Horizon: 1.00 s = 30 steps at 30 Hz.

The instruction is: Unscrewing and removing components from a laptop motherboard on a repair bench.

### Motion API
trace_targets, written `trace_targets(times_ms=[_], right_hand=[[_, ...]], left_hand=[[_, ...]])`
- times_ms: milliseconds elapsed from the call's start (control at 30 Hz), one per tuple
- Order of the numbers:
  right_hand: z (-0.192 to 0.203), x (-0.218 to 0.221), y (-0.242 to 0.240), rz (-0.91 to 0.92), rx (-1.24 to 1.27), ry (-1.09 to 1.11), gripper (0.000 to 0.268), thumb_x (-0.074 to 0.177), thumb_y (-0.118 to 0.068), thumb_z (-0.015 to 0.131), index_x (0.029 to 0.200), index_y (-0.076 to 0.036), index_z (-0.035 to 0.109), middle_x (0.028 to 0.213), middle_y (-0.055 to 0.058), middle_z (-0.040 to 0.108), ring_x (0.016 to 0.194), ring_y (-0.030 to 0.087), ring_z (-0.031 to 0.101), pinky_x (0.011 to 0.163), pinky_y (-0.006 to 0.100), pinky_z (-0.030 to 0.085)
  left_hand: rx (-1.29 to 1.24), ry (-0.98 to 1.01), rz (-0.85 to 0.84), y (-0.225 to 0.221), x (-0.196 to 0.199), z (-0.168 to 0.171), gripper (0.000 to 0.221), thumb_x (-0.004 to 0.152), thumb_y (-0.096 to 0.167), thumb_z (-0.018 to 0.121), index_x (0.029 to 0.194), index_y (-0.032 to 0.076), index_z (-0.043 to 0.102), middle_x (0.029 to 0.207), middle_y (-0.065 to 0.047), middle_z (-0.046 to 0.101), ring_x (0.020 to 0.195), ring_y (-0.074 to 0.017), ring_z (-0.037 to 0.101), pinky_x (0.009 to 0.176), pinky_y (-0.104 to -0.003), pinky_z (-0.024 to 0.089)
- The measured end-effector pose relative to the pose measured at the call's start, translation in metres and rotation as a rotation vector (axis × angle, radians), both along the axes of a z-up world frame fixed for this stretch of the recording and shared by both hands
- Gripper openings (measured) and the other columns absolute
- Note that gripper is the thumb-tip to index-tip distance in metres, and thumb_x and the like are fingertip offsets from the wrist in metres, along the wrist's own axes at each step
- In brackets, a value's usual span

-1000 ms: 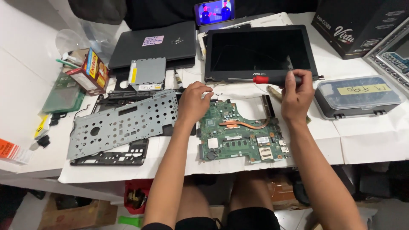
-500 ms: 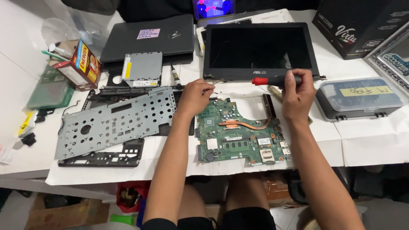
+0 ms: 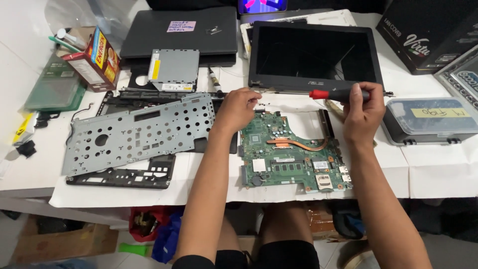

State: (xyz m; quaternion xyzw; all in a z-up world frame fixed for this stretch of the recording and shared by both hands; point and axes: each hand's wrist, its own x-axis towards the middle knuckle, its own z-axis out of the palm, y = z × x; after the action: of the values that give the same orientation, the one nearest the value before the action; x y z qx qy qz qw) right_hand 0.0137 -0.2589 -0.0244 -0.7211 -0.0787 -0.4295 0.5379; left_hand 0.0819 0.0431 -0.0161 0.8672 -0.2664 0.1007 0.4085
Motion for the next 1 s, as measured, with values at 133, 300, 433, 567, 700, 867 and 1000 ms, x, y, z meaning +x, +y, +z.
trace_targets(times_ms=[133, 300, 433, 567, 700, 867, 1000], right_hand=[[-0.003, 0.003, -0.002, -0.008, -0.007, 0.006, 0.020, 0.120, -0.019, 0.052, 0.119, 0.000, 0.059, 0.070, 0.015, 0.060, 0.052, 0.017, 0.053, 0.048, 0.028, 0.043], [-0.008, 0.009, -0.003, -0.027, -0.014, -0.008, 0.020, 0.119, -0.018, 0.054, 0.118, 0.001, 0.060, 0.069, 0.015, 0.060, 0.052, 0.017, 0.053, 0.049, 0.028, 0.042], [0.014, -0.009, 0.017, -0.045, 0.105, 0.126, 0.018, 0.114, -0.027, 0.056, 0.109, -0.010, 0.052, 0.081, 0.001, 0.046, 0.060, 0.010, 0.047, 0.049, 0.024, 0.042], [0.014, -0.011, 0.018, -0.041, 0.080, 0.129, 0.018, 0.115, -0.027, 0.055, 0.110, -0.010, 0.053, 0.084, 0.001, 0.046, 0.064, 0.011, 0.048, 0.052, 0.024, 0.044], [0.014, -0.010, 0.017, -0.051, 0.084, 0.134, 0.018, 0.114, -0.027, 0.056, 0.109, -0.010, 0.053, 0.083, 0.001, 0.045, 0.065, 0.011, 0.048, 0.053, 0.024, 0.046], [0.011, -0.008, 0.014, -0.056, 0.077, 0.132, 0.019, 0.115, -0.027, 0.056, 0.109, -0.009, 0.053, 0.080, 0.002, 0.047, 0.061, 0.011, 0.048, 0.051, 0.025, 0.043], [0.010, -0.008, 0.013, -0.076, 0.047, 0.122, 0.020, 0.115, -0.029, 0.057, 0.110, -0.009, 0.054, 0.084, 0.003, 0.050, 0.066, 0.012, 0.050, 0.054, 0.025, 0.045]], left_hand=[[0.053, -0.009, 0.000, -0.001, 0.003, -0.006, 0.026, 0.089, 0.000, 0.064, 0.109, 0.010, 0.078, 0.092, -0.008, 0.074, 0.097, -0.0324, 0.072, 0.096, -0.047, 0.052], [0.019, 0.006, 0.015, -0.003, 0.000, -0.006, 0.028, 0.089, 0.000, 0.062, 0.110, 0.009, 0.078, 0.093, -0.008, 0.076, 0.098, -0.0322, 0.072, 0.098, -0.047, 0.050], [-0.045, 0.206, 0.027, -0.003, -0.016, 0.020, 0.036, 0.093, -0.002, 0.054, 0.121, 0.007, 0.075, 0.115, -0.010, 0.078, 0.107, -0.0237, 0.074, 0.104, -0.038, 0.056], [-0.036, 0.194, 0.033, -0.002, -0.017, 0.019, 0.035, 0.093, -0.003, 0.055, 0.118, 0.008, 0.077, 0.116, -0.008, 0.078, 0.112, -0.0250, 0.073, 0.105, -0.041, 0.055], [-0.025, 0.185, 0.032, -0.002, -0.016, 0.018, 0.031, 0.094, 0.001, 0.056, 0.115, 0.009, 0.078, 0.115, -0.006, 0.079, 0.113, -0.0249, 0.072, 0.106, -0.042, 0.054], [0.028, 0.213, 0.043, -0.003, -0.016, 0.019, 0.033, 0.096, 0.004, 0.054, 0.118, 0.014, 0.077, 0.115, 0.000, 0.079, 0.114, -0.0220, 0.071, 0.118, -0.047, 0.029], [0.067, 0.272, 0.042, -0.003, -0.025, 0.030, 0.051, 0.088, -0.006, 0.046, 0.122, 0.018, 0.075, 0.122, 0.002, 0.077, 0.126, -0.0247, 0.058, 0.116, -0.043, 0.032]])
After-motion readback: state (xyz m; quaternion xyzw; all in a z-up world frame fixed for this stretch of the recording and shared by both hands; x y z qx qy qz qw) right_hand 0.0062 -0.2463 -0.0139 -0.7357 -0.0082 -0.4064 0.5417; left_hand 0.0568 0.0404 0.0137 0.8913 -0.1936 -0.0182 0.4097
